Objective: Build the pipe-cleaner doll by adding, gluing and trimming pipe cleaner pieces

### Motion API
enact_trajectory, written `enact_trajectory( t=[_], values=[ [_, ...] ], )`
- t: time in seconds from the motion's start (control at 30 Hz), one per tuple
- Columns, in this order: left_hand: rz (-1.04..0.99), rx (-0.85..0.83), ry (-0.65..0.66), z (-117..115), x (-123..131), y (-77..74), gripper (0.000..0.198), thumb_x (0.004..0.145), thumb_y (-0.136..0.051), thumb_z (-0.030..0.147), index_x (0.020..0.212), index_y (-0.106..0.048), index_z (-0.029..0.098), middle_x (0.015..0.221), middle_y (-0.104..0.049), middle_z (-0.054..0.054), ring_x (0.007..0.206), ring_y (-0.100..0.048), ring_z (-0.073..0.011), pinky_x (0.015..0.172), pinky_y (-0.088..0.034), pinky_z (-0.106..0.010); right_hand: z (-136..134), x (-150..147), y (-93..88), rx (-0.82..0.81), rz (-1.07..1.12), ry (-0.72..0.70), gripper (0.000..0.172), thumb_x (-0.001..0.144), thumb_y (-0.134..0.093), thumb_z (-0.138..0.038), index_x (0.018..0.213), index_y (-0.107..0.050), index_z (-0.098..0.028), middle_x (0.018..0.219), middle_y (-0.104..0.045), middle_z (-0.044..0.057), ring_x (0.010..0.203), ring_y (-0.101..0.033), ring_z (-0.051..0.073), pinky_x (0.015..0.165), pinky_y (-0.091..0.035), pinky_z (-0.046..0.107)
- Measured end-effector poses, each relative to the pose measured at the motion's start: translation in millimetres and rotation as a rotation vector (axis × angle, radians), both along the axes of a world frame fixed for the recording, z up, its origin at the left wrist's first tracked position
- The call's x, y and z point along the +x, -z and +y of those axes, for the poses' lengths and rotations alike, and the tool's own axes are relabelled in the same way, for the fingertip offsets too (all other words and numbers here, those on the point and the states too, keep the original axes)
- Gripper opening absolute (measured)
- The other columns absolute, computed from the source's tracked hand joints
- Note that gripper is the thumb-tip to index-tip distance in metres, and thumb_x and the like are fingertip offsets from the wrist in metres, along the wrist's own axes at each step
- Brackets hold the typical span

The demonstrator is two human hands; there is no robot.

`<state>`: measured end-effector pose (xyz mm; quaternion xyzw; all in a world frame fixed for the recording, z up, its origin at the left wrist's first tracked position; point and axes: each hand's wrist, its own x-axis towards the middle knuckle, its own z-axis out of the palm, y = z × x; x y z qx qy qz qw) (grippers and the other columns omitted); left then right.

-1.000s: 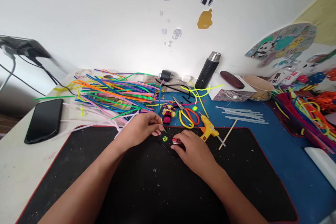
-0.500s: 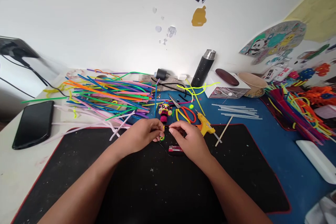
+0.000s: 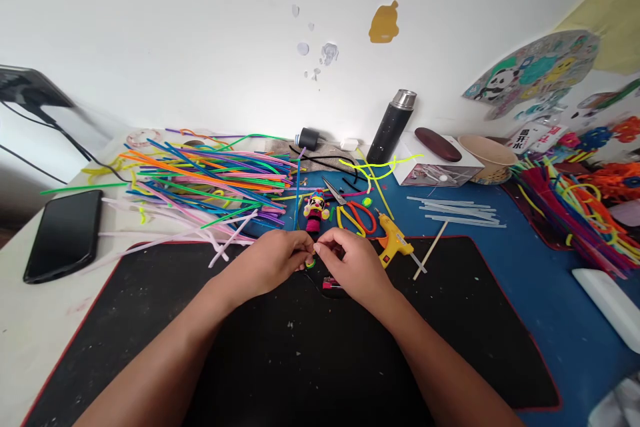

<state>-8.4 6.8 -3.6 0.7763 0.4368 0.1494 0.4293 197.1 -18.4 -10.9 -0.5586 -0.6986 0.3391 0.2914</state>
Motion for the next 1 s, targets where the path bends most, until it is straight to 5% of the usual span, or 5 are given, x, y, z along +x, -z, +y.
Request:
enact_trajectory(
  t=[0.5, 0.77, 1.0],
  values=[
    [0.099, 0.111, -0.186, 14, -20, -5.1, 0.022, 0.099, -0.051, 0.042, 0.093, -0.062, 0.025, 0.08, -0.077, -0.002, 0.067, -0.069, -0.0213, 0.063, -0.047, -0.03, -2, 18, 0.8, -0.165, 0.358, 0.076, 0.023, 0.095, -0.067, -0.044, 0.089, -0.071, -0.022, 0.072, -0.065, 0.0, 0.064, -0.061, 0.017, 0.061, -0.049, 0.029],
    [-0.096, 0.232, -0.719, 16, -47, -38.9, 0.037, 0.106, -0.045, 0.038, 0.073, -0.054, 0.022, 0.062, -0.062, 0.003, 0.059, -0.052, -0.014, 0.062, -0.041, -0.027, -10, 27, 2.1, -0.18, 0.392, 0.135, 0.026, 0.093, -0.068, -0.047, 0.086, -0.069, -0.021, 0.066, -0.06, -0.002, 0.058, -0.055, 0.016, 0.056, -0.045, 0.028],
    [-0.215, 0.229, -0.666, 14, -40, -32.5, 0.061, 0.106, -0.047, 0.051, 0.053, -0.039, 0.023, 0.048, -0.043, 0.004, 0.049, -0.04, -0.0129, 0.056, -0.036, -0.029, -16, 24, 5.2, -0.196, 0.467, 0.162, 0.027, 0.092, -0.07, -0.047, 0.084, -0.069, -0.021, 0.064, -0.058, -0.002, 0.056, -0.05, 0.014, 0.053, -0.041, 0.027]
  ],
)
